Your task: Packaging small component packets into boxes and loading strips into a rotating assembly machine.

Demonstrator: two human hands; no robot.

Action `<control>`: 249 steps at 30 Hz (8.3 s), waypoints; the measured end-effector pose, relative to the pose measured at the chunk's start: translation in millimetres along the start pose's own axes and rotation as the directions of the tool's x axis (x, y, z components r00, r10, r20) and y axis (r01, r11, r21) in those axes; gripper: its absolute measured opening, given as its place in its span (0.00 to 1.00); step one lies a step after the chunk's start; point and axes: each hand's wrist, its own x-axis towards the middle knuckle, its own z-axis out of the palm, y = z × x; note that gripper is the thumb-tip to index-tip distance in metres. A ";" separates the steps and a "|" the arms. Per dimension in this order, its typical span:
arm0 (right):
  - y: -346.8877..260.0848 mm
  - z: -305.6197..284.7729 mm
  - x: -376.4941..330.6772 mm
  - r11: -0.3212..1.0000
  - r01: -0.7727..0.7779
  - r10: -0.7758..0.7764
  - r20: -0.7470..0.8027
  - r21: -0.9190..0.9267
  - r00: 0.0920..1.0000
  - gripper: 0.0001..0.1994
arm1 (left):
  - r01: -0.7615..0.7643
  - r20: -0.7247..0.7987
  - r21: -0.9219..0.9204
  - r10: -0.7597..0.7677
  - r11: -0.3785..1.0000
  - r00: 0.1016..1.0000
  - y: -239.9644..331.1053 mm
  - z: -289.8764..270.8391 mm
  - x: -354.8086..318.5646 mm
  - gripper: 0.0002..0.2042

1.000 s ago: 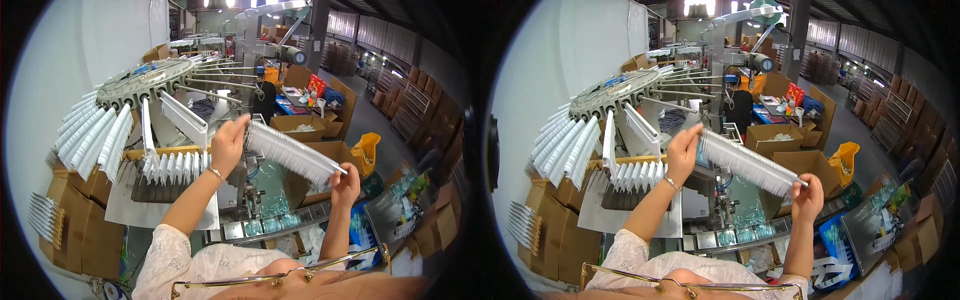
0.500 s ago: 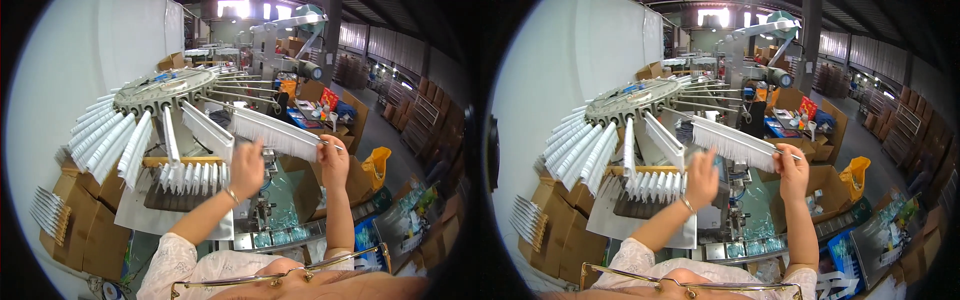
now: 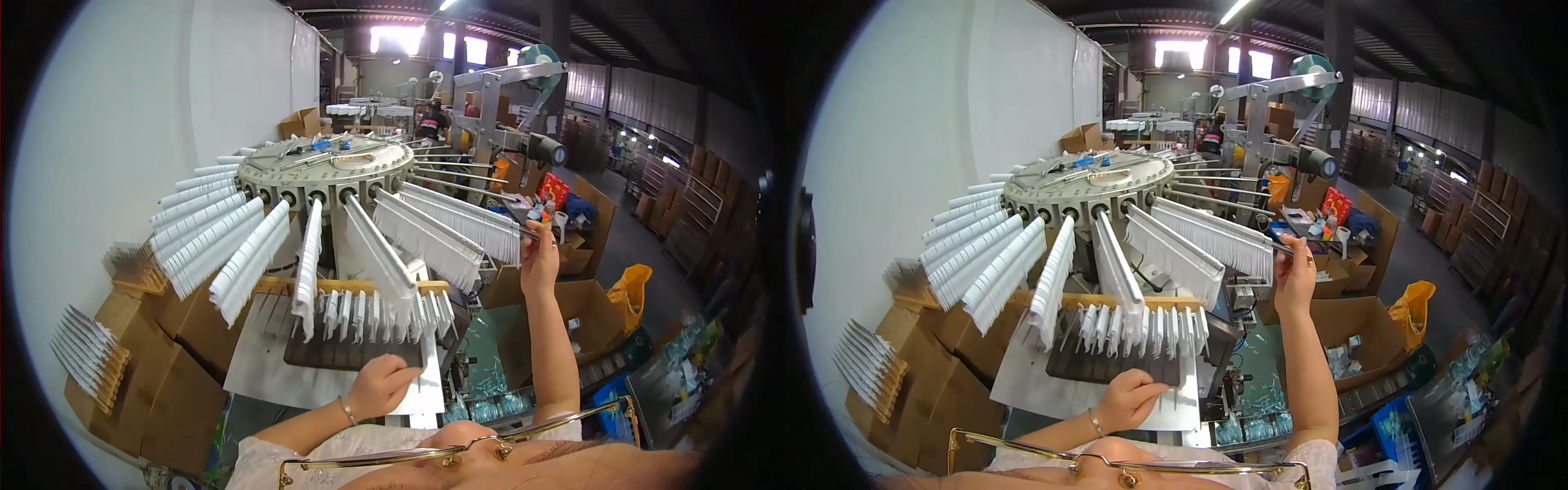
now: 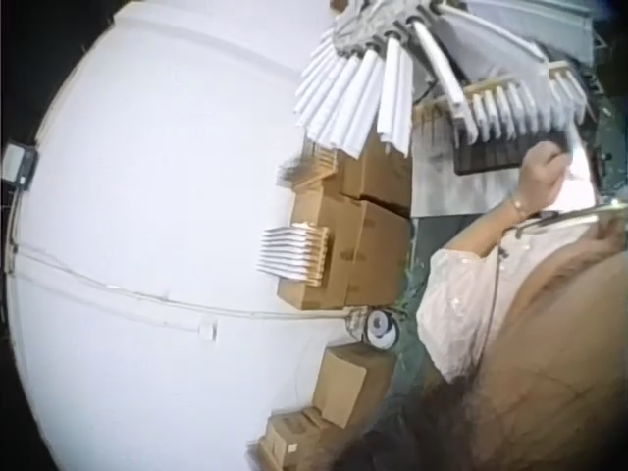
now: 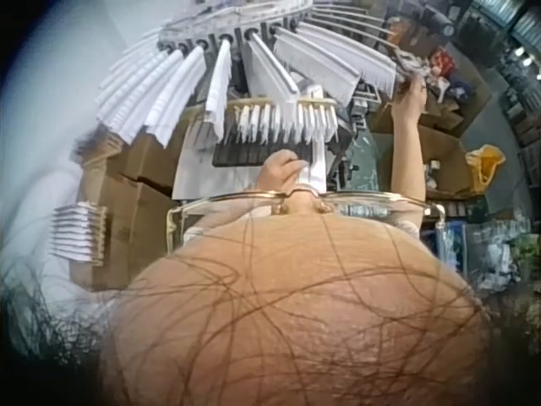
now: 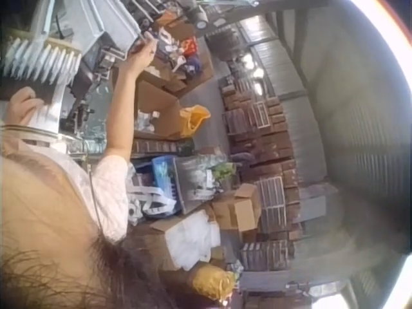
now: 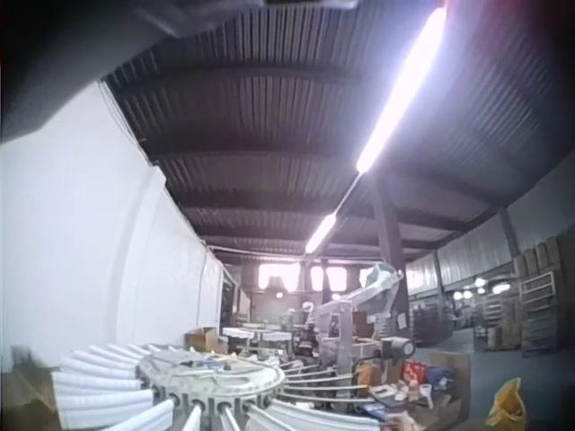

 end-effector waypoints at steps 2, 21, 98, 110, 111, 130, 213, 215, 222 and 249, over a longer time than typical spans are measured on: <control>7.1 -10.2 6.6 1.000 0.008 -0.009 0.047 0.012 0.999 0.17 | 0.028 0.027 -0.020 -0.027 0.999 0.999 -7.9 -16.4 -18.4 0.11; 20.7 -7.4 11.9 0.965 0.156 -0.132 0.124 -0.209 0.984 0.20 | 0.502 0.093 -0.057 -0.496 0.863 0.863 -52.3 -54.9 -117.5 0.05; 32.8 -25.1 -81.7 0.892 0.088 -0.093 0.011 -0.443 0.996 0.17 | 0.457 0.375 -0.177 -0.370 0.871 0.850 -22.1 -66.3 -43.4 0.21; 56.6 5.7 -17.8 0.921 0.128 -0.087 0.127 -0.369 0.988 0.09 | 0.506 0.329 -0.114 -0.448 0.855 0.831 -25.9 -55.1 -52.8 0.18; 55.2 7.2 -19.7 0.931 0.136 -0.094 0.140 -0.338 0.986 0.09 | 0.504 0.322 -0.118 -0.448 0.855 0.834 -24.4 -55.3 -51.0 0.18; 54.8 10.0 -24.1 0.944 0.121 -0.101 0.082 -0.307 0.992 0.09 | 0.549 0.367 -0.100 -0.482 0.830 0.795 -23.1 -56.5 -54.6 0.17; 11.8 149.0 -344.2 0.220 0.596 0.013 0.614 -0.772 0.790 0.09 | 0.470 -0.029 -0.501 -0.556 0.727 0.831 -195.9 -85.6 -49.0 0.10; 13.9 150.6 -345.3 0.221 0.602 0.008 0.619 -0.767 0.786 0.10 | 0.401 -0.124 -0.324 -0.459 0.857 0.880 -157.0 -98.0 -52.1 0.08; -16.0 125.5 -374.0 0.176 0.586 -0.033 0.590 -0.791 0.807 0.10 | 0.532 0.273 -0.723 -0.525 0.440 0.806 -165.1 -96.5 -57.8 0.09; 45.0 50.8 -397.9 0.359 0.554 -0.132 0.547 -0.751 0.827 0.09 | 0.582 0.493 -0.813 -0.539 -0.005 0.683 -229.9 -33.8 -55.8 0.21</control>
